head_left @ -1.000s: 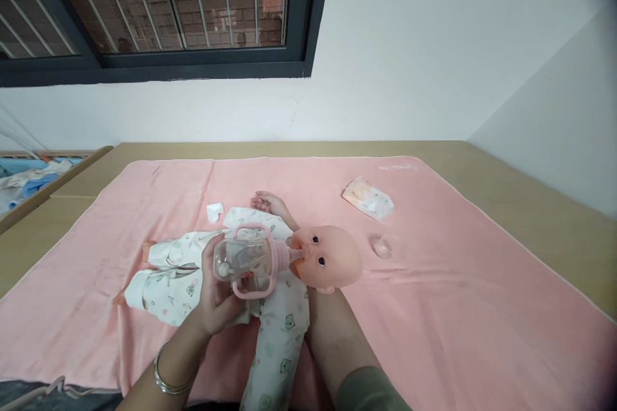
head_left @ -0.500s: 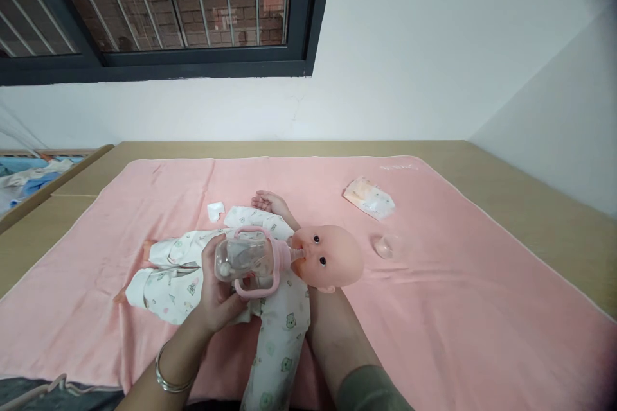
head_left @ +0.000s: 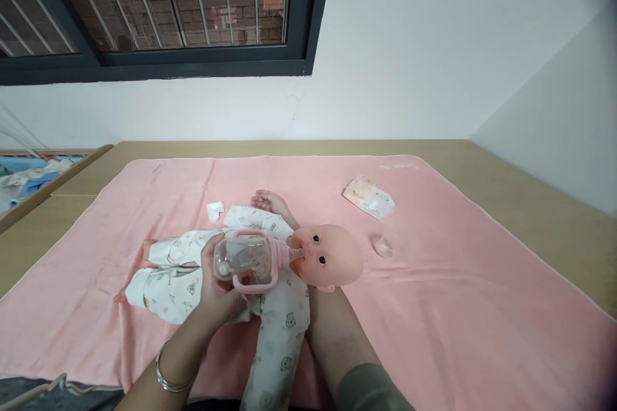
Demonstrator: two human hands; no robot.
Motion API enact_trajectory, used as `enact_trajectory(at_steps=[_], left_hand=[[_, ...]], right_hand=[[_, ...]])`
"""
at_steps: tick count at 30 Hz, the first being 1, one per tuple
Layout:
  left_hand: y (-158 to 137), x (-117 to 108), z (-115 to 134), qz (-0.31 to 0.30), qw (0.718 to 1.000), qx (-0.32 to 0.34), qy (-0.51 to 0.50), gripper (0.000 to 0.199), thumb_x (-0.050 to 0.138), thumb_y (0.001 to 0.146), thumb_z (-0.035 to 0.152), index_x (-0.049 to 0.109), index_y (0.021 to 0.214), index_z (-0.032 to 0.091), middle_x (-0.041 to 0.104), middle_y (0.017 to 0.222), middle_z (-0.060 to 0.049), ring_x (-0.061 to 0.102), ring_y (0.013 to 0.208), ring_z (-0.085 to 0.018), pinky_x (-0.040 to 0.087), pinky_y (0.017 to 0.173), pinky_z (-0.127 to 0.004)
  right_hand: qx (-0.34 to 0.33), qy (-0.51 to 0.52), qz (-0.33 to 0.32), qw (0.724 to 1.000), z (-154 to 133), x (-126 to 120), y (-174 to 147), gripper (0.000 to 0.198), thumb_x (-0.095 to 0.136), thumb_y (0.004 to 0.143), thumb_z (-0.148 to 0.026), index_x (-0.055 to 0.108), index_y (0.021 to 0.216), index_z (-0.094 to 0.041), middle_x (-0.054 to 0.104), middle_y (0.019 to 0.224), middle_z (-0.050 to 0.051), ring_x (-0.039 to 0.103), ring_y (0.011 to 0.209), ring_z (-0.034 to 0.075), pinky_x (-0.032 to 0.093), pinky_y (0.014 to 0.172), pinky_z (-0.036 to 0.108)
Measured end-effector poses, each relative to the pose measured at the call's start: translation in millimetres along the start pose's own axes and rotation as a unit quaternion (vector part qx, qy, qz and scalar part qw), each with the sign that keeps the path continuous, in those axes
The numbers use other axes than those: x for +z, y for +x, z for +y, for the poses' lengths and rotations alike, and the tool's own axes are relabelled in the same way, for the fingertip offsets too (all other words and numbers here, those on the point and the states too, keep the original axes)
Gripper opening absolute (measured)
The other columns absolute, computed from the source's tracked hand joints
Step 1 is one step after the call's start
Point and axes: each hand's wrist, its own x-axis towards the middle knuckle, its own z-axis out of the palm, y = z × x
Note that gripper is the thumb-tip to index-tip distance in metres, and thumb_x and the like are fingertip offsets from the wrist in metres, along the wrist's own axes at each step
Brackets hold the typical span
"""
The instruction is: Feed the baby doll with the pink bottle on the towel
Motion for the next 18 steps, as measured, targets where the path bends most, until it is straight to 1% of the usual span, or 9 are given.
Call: enact_trajectory(at_steps=[2,4,8,11,13,18], left_hand=[[2.1,-3.1,-6.8,-0.007,0.999,0.03,-0.012,0.097,0.105,0.063,0.032,0.057,0.147,0.029,0.073,0.124,-0.006,0.078,0.086,-0.023,0.065,0.065,-0.03],[2.6,-6.2,-12.9,-0.016,0.999,0.032,-0.033,0.098,0.105,0.066,0.035,0.057,0.151,0.029,0.073,0.128,-0.009,0.08,0.094,-0.026,0.067,0.072,-0.034],[3.5,-11.4,-16.4,-0.029,0.997,0.024,-0.06,0.101,0.107,0.065,0.042,0.058,0.153,0.031,0.073,0.131,-0.008,0.079,0.1,-0.028,0.068,0.075,-0.035],[6.7,-12.4,-11.7,-0.053,0.997,0.043,-0.046,0.099,0.108,0.065,0.045,0.059,0.151,0.031,0.072,0.131,-0.008,0.079,0.105,-0.03,0.069,0.079,-0.037],[8.7,-12.0,-8.8,-0.065,0.995,0.054,-0.043,0.096,0.107,0.068,0.047,0.06,0.151,0.029,0.071,0.13,-0.009,0.079,0.106,-0.032,0.07,0.082,-0.04],[9.2,-13.5,-13.2,-0.06,0.995,0.065,-0.056,0.094,0.105,0.074,0.05,0.058,0.152,0.03,0.069,0.133,-0.01,0.078,0.114,-0.033,0.07,0.092,-0.043]], right_hand=[[-0.005,-0.004,-0.004,1.0,-0.6,-0.9,-2.0,0.022,0.087,0.085,-0.034,0.074,0.1,-0.024,0.082,0.093,0.006,0.072,0.103,0.019,0.057,0.104,0.039],[-0.011,-0.01,0.002,1.0,-0.3,-1.6,-4.5,0.02,0.086,0.087,-0.034,0.075,0.1,-0.023,0.082,0.094,0.006,0.072,0.104,0.02,0.057,0.104,0.04],[-0.014,-0.032,0.016,0.999,0.5,-0.5,-5.2,0.022,0.086,0.088,-0.039,0.076,0.101,-0.024,0.083,0.096,0.008,0.073,0.109,0.022,0.058,0.102,0.041],[-0.007,-0.029,0.023,0.999,0.4,1.3,-1.2,0.024,0.087,0.086,-0.039,0.076,0.1,-0.024,0.083,0.094,0.008,0.073,0.109,0.022,0.058,0.104,0.041],[0.0,-0.02,0.028,0.999,0.0,2.3,1.9,0.022,0.087,0.086,-0.038,0.075,0.098,-0.024,0.082,0.092,0.007,0.073,0.107,0.021,0.058,0.104,0.041],[0.015,-0.008,0.028,0.999,-0.8,2.0,4.1,0.021,0.086,0.086,-0.035,0.074,0.098,-0.023,0.082,0.093,0.008,0.074,0.109,0.021,0.057,0.103,0.04]])
